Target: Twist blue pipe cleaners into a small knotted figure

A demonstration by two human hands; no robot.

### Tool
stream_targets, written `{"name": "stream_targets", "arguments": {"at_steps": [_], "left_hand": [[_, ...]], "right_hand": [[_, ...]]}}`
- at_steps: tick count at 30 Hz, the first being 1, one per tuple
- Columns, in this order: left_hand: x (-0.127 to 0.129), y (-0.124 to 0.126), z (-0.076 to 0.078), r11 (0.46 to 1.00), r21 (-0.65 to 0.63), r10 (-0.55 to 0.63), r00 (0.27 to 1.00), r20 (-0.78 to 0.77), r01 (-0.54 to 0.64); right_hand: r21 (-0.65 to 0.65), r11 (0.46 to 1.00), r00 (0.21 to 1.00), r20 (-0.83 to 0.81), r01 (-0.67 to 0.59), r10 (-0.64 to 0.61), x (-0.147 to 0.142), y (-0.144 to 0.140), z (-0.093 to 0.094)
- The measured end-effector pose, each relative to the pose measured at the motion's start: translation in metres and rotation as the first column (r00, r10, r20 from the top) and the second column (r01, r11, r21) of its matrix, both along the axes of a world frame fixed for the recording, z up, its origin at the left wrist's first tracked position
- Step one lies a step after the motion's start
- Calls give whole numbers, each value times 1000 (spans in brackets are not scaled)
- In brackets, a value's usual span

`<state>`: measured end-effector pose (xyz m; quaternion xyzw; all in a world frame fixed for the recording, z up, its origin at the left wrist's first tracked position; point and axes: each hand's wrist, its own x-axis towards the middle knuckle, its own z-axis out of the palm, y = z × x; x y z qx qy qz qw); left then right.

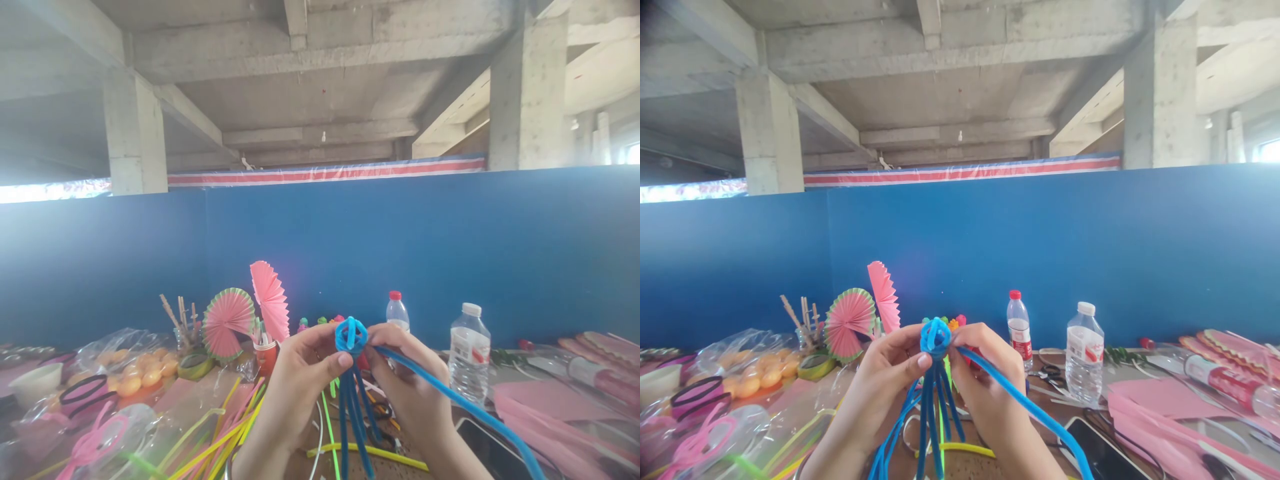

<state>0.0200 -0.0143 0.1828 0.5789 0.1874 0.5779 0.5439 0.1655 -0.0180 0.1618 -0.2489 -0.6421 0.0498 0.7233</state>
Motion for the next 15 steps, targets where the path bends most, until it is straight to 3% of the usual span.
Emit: {"name": "stream_targets", "arguments": {"at_steps": [4,12,15], "left_hand": [[-7,2,0,998,-33,-47,999,-16,46],[-19,3,8,994,-113,-30,987,-155,13],[-19,3,10,995,-98,3,978,-209,-24]], "right_hand": [[-23,997,994,90,71,-69,1,-3,2],[-147,989,994,108,6,10,3,0,1],[-110,994,988,152,19,-3,0,0,2]]}}
